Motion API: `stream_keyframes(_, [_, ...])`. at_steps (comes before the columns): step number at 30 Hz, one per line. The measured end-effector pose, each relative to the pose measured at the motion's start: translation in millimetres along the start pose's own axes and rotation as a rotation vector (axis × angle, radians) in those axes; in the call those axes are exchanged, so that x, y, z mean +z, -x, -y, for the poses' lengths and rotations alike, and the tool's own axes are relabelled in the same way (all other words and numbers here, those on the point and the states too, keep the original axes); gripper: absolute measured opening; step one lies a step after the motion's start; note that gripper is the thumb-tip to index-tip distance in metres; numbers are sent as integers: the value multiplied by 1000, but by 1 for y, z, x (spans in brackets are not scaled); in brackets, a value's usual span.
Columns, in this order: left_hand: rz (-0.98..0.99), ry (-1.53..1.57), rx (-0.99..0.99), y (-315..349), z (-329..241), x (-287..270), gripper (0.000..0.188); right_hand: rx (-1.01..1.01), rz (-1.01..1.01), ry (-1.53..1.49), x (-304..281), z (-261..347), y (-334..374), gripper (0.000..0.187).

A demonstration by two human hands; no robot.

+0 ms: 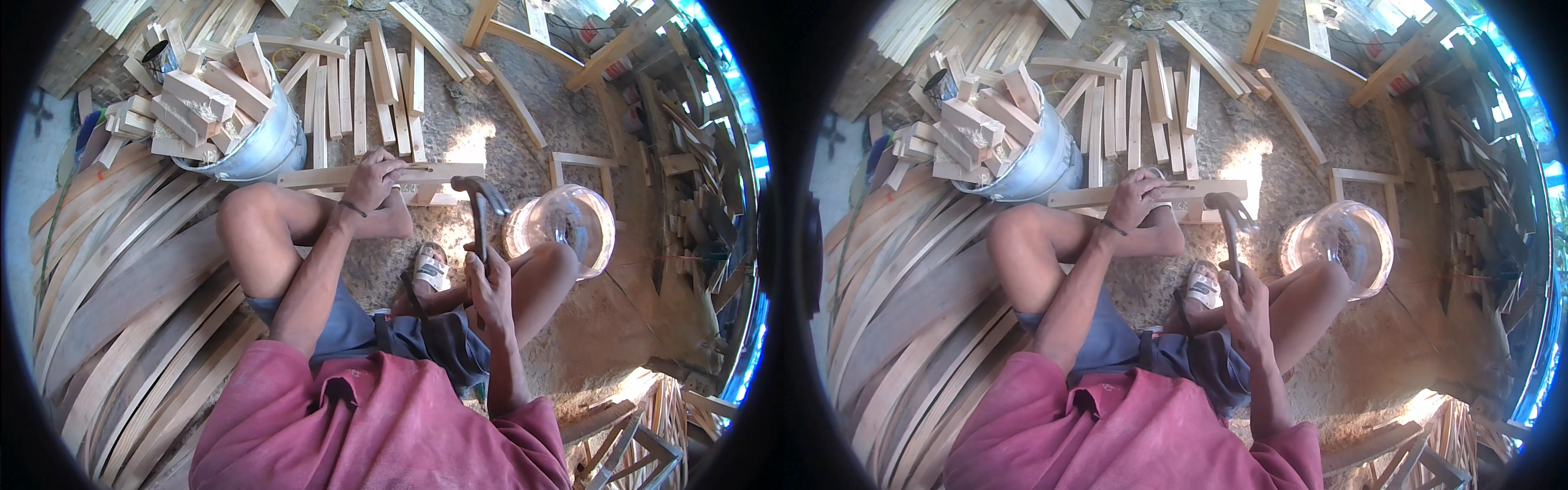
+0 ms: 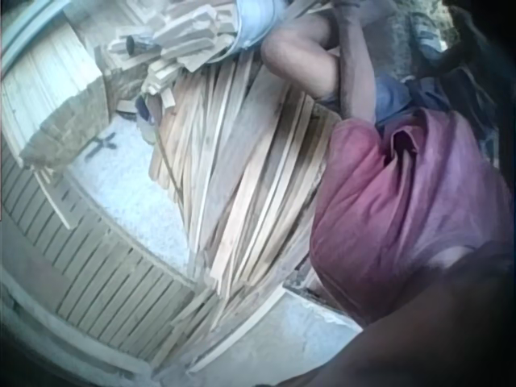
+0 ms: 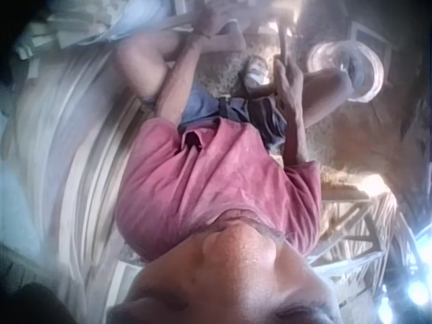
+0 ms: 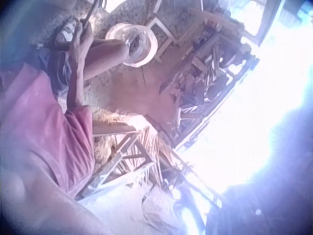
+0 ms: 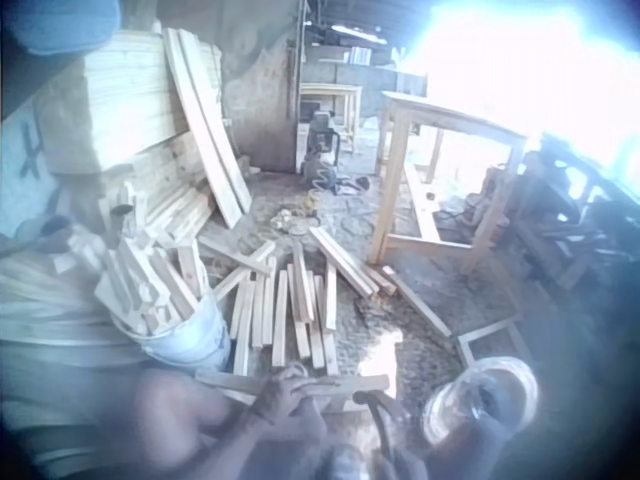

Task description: The person assembles a small wooden frame by picking up wood pieces, aligning them, and hammering nails into the joints.

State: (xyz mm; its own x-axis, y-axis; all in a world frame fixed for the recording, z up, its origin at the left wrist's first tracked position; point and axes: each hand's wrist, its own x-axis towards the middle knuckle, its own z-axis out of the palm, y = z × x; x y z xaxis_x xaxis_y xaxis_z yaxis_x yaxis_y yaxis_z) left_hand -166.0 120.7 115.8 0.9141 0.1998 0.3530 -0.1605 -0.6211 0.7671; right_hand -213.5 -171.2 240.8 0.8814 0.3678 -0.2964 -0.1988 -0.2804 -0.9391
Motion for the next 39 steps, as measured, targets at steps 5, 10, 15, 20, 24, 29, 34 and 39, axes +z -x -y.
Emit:
stream_keyframes(5, [32,40,-59,-5,-5,-5,13,-2,21,86,10,-21,-20,22])
stream_keyframes(10, [47,-16,-45,-4,0,-6,15,-21,-16,18,16,-12,-36,22])
stream_keyframes(15, [63,-24,-80,-5,0,-5,15,-140,-28,89,12,-4,-56,21])
stream_keyframes(20, [5,-28,-33,-4,0,-4,12,-91,5,105,13,-18,-65,19])
stream_keyframes(24, [3,-20,-31,-6,-2,-1,11,6,-20,25,17,-50,-61,17])
stream_keyframes(29, [7,-15,-66,-6,-6,-2,11,41,-51,22,22,-56,-58,23])
stream_keyframes(34, [-4,-29,-63,-5,-4,-2,13,-33,-91,70,34,-69,-65,17])
stream_keyframes(39, [20,-34,-106,-6,-9,-2,15,1,-92,152,35,-67,-67,25])
